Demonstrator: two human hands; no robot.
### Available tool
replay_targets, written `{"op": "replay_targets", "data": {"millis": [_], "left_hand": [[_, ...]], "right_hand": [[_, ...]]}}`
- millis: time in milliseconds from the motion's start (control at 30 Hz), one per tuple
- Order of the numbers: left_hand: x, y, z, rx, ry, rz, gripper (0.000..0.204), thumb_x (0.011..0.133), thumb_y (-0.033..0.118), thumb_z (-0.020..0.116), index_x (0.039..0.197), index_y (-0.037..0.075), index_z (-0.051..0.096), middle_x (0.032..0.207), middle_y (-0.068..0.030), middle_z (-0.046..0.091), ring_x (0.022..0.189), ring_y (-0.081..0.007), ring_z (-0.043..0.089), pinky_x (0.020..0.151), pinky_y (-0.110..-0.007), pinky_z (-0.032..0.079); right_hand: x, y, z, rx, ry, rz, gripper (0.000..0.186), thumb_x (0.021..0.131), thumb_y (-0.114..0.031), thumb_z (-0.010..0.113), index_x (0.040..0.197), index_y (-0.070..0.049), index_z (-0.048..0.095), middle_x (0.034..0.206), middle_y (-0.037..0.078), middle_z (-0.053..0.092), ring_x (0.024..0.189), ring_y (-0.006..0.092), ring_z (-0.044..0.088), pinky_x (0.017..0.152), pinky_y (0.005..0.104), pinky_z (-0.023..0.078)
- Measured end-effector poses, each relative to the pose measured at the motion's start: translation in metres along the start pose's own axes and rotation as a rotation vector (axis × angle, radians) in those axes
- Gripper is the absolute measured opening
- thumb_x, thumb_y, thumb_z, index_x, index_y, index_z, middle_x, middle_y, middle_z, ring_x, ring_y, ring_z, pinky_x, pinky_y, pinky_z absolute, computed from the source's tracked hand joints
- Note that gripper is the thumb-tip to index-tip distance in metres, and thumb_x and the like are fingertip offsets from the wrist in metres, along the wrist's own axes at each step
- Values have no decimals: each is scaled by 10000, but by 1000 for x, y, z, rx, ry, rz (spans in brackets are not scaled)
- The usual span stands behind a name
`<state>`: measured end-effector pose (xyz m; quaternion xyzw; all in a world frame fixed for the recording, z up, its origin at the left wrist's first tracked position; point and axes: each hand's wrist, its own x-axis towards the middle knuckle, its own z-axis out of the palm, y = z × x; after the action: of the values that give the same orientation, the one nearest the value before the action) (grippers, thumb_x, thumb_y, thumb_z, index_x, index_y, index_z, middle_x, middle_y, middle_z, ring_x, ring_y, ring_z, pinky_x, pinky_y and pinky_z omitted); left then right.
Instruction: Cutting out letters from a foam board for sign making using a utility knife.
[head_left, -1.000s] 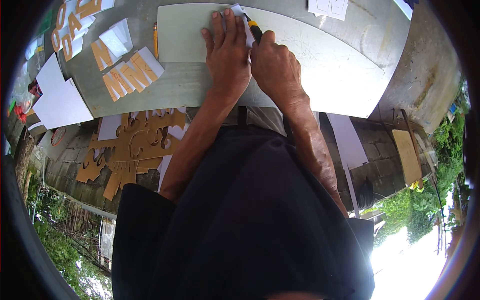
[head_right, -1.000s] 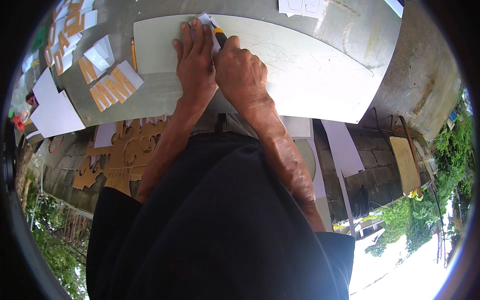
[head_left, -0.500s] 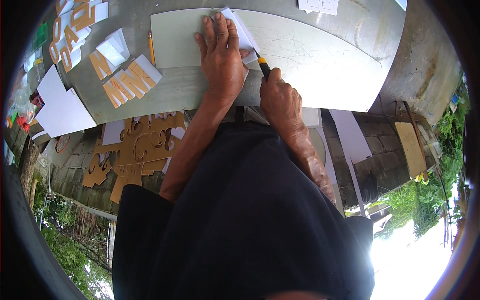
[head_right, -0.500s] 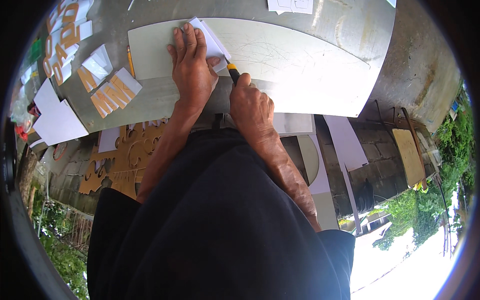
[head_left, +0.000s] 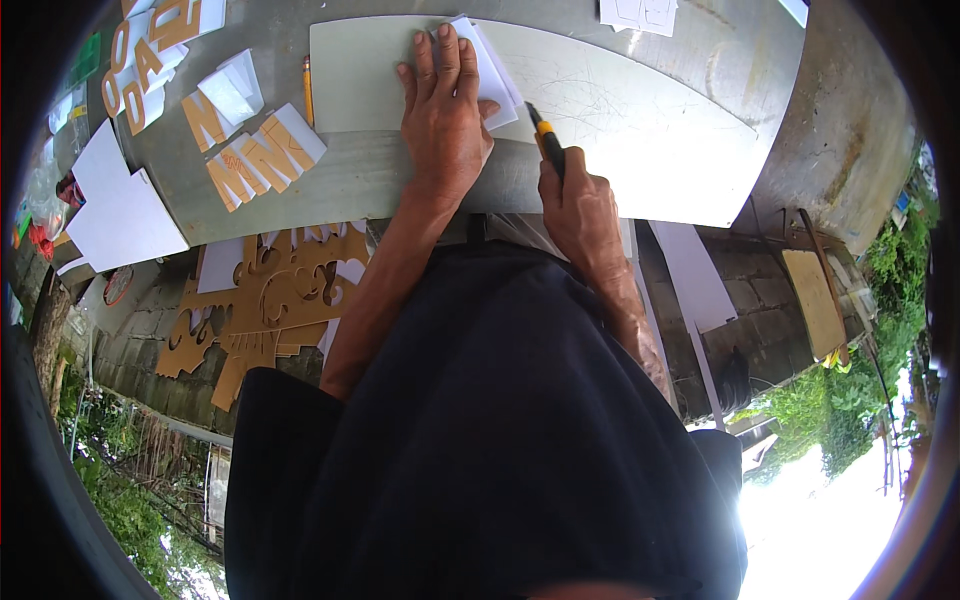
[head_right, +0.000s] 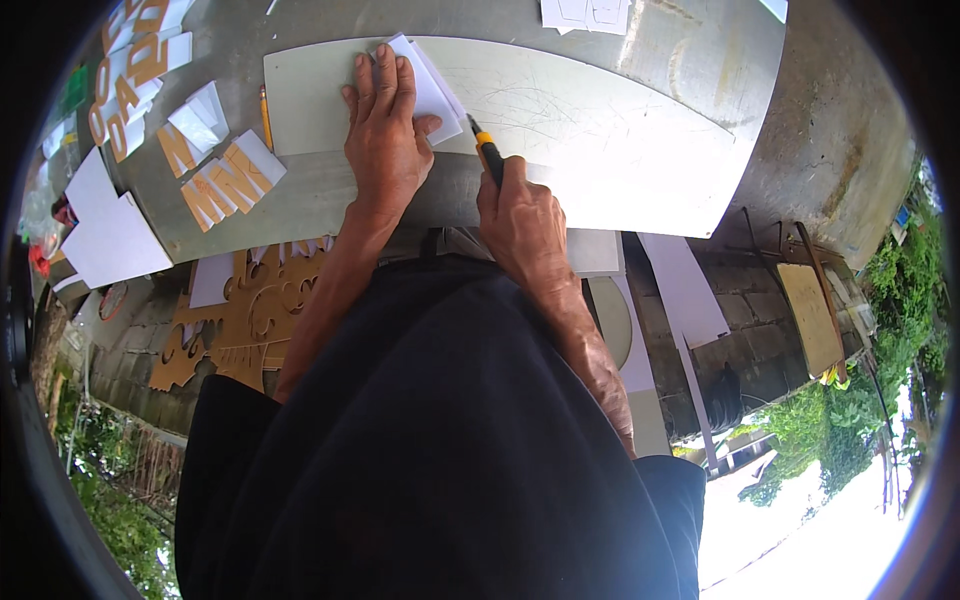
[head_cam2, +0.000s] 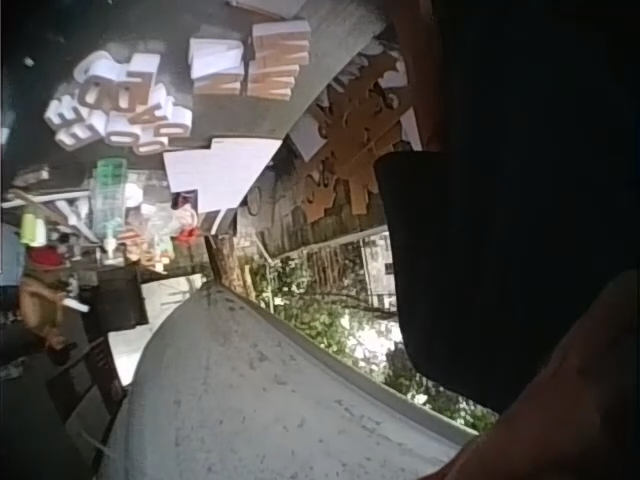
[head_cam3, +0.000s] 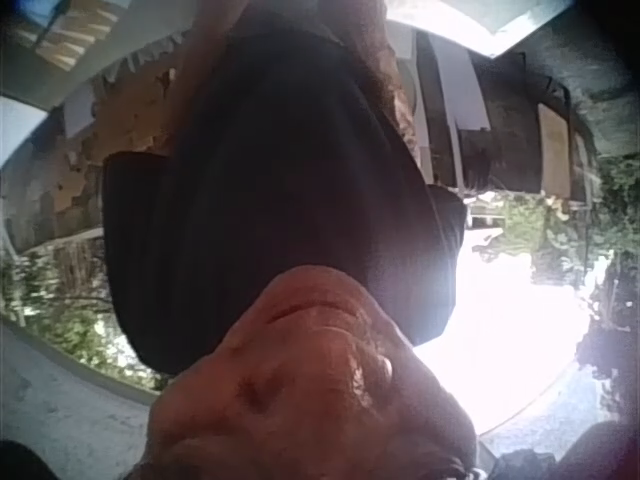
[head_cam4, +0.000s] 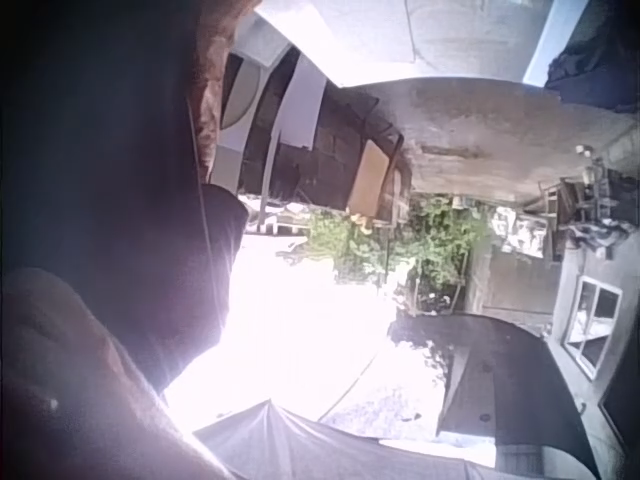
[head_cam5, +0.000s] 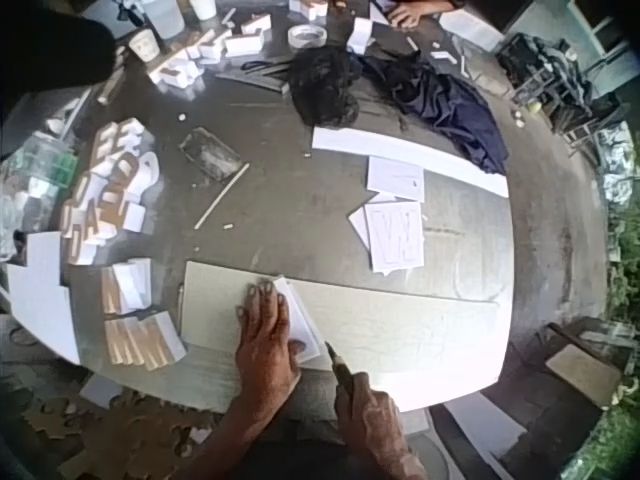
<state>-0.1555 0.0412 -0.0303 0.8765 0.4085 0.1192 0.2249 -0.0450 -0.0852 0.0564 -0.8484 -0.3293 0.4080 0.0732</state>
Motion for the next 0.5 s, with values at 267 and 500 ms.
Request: {"op": "replay_targets", "data": {"millis": [267, 500], "left_hand": [[-12, -27, -2, -238, 51, 55, 674, 777, -100, 704, 1416, -11, 509, 1590, -176, 362, 1474, -414, 321, 1154, -453, 418], [-12, -28, -1, -215, 24, 73, 589, 856, -73, 653, 1399, 147, 593, 1578, -161, 396, 1457, -430, 348, 1127, -450, 442]], "right_hand": [[41, 0, 0, 211, 244, -4, 383, 941, -336, 676, 995, -13, 478, 659, 208, 649, 611, 425, 664, 605, 517, 508], [82, -7, 20, -6, 304, -71, 533, 831, -392, 809, 1029, -22, 481, 755, 202, 704, 707, 404, 712, 660, 489, 547]]}}
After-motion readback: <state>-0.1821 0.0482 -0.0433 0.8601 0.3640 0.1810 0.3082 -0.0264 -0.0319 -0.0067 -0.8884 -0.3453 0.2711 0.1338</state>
